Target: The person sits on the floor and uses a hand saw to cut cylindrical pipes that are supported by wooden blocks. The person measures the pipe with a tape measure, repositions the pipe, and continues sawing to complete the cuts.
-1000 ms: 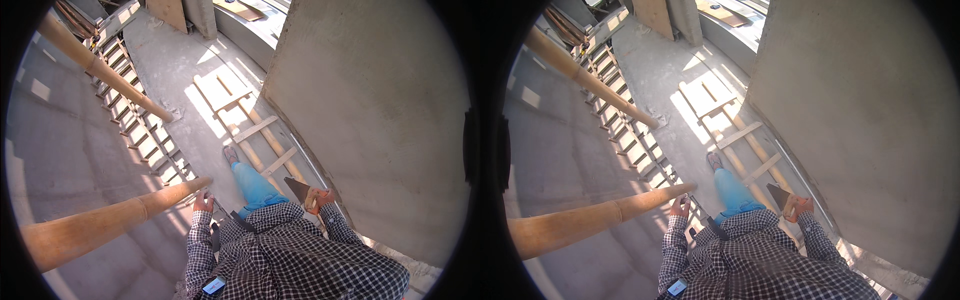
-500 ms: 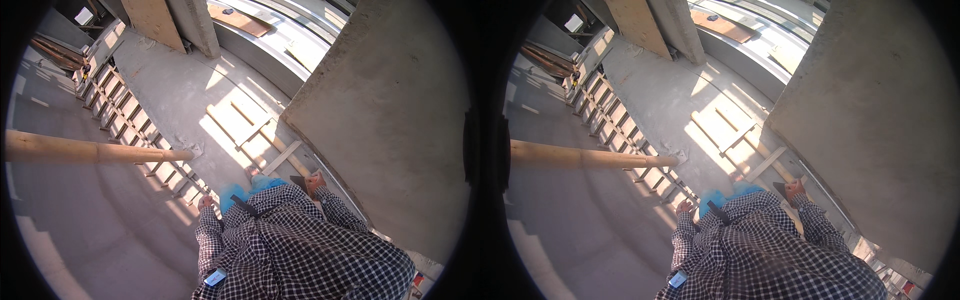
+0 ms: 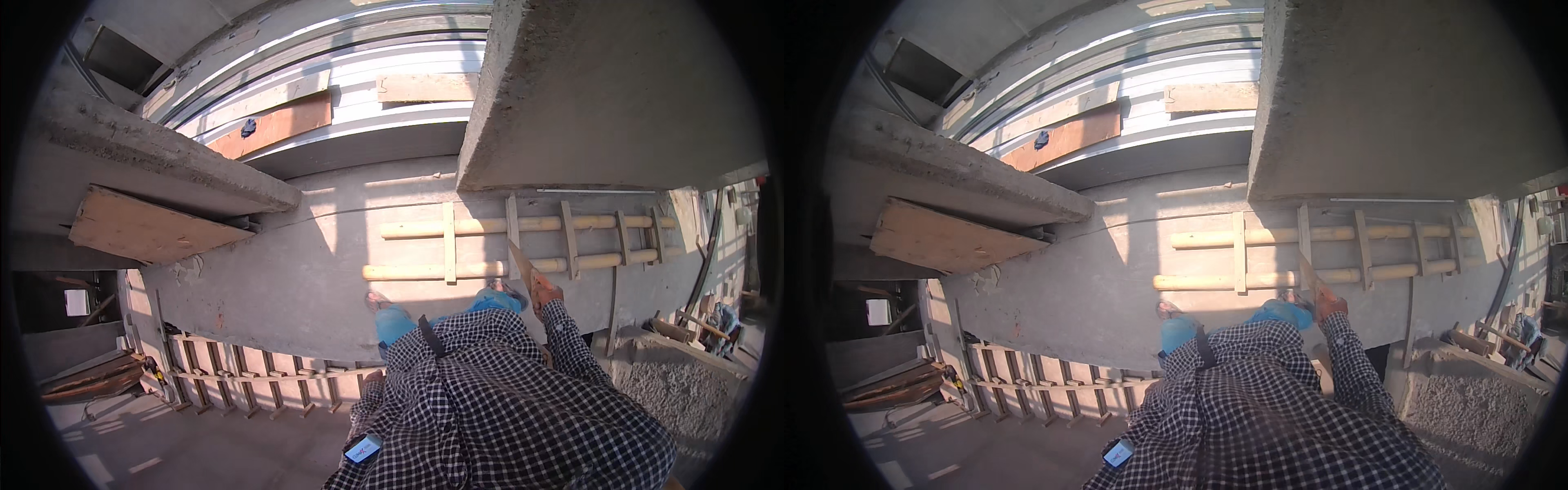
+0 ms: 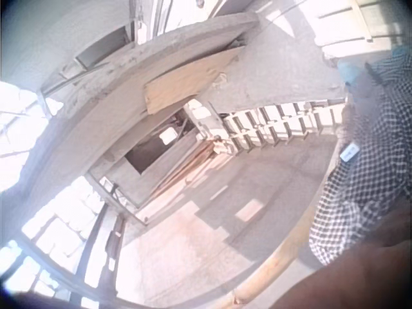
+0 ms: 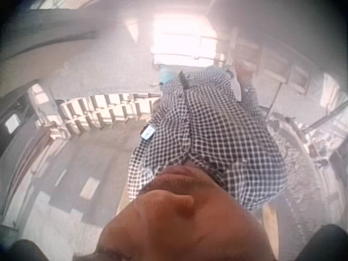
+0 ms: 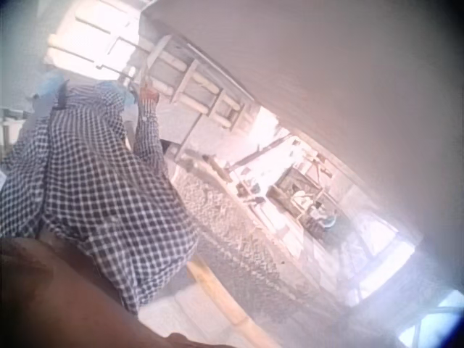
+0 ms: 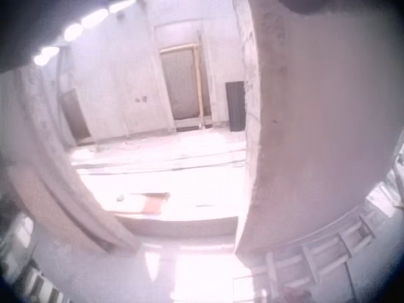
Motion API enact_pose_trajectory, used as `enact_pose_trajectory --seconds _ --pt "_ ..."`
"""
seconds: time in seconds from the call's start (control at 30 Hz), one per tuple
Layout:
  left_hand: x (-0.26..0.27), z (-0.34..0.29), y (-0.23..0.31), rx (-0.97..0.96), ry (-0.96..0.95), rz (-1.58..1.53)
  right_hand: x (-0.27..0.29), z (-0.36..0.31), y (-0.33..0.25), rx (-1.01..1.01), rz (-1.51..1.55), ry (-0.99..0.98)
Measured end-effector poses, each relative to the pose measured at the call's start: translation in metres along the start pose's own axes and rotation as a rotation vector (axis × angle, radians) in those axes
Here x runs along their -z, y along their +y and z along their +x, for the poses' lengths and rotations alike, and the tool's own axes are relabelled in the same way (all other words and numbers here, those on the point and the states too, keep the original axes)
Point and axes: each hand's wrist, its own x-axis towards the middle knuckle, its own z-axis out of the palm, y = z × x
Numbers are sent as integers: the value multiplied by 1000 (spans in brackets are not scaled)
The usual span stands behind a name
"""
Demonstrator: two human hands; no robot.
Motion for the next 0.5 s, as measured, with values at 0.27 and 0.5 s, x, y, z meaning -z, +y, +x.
enact_pose_trajectory --seconds 0.27,0.5 --pt "312 166 81 -285 121 335 -134 -166 65 -153 908 255" --pt "377 216 265 -451 -136 -48 -245 -198 121 -428 481 422"
